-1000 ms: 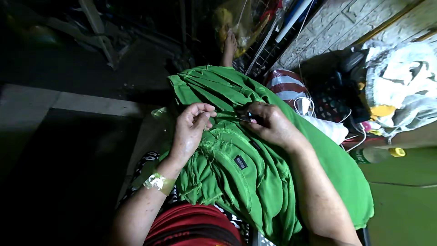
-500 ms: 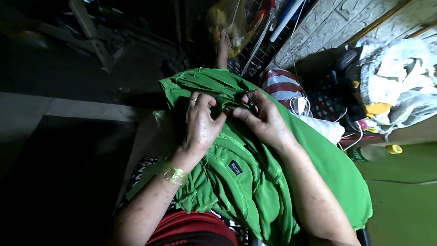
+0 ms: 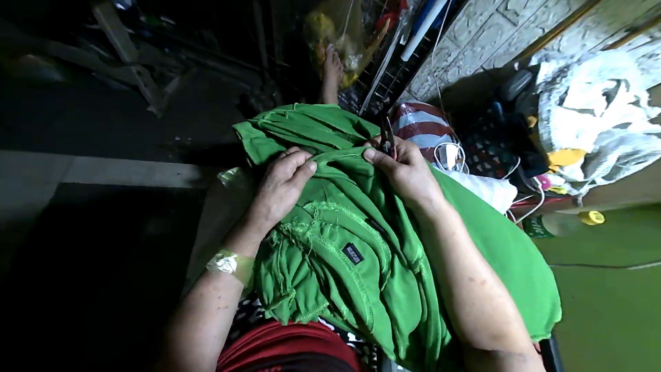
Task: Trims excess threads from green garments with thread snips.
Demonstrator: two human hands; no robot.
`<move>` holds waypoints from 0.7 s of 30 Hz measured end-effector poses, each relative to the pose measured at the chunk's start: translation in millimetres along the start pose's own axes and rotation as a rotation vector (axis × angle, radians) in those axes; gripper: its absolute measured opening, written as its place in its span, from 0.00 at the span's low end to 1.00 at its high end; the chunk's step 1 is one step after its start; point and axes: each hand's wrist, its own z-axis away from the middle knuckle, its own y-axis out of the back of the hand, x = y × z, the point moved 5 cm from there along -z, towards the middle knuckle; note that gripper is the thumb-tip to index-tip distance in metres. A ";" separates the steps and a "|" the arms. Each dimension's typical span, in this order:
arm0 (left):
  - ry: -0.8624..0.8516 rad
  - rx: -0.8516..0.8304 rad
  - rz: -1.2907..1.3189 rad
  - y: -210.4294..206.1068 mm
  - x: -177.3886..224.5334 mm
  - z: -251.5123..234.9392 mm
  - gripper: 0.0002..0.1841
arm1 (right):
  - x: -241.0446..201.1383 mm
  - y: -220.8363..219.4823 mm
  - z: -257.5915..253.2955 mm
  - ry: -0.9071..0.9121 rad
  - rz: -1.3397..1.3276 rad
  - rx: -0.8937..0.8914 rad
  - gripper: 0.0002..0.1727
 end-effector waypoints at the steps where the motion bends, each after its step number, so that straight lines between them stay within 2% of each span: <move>1: 0.028 -0.021 0.017 1.5 -5.9 0.3 0.18 | 2.3 -0.1 -1.8 -0.046 0.005 0.009 0.06; 4: 0.160 -0.047 -0.045 1.2 -7.5 -0.1 0.18 | 0.5 -4.3 -4.6 -0.152 0.163 0.011 0.07; 8: 0.251 0.069 -0.090 1.4 2.1 -3.4 0.13 | 1.5 -8.5 -7.9 -0.187 0.249 0.016 0.08; 10: 0.188 0.191 -0.062 6.5 9.6 -1.1 0.12 | 3.6 -6.1 -8.5 -0.191 0.214 0.017 0.08; 13: -0.019 0.346 -0.041 9.5 25.9 2.8 0.10 | 4.9 -6.2 -9.0 -0.194 0.176 0.008 0.08; 16: -0.115 0.241 -0.061 -4.7 41.6 -1.9 0.11 | 4.7 -6.6 -9.1 -0.196 0.171 0.004 0.09; 21: -0.157 0.091 -0.169 -24.1 27.5 -13.9 0.18 | 4.7 -6.8 -9.2 -0.225 0.167 0.019 0.10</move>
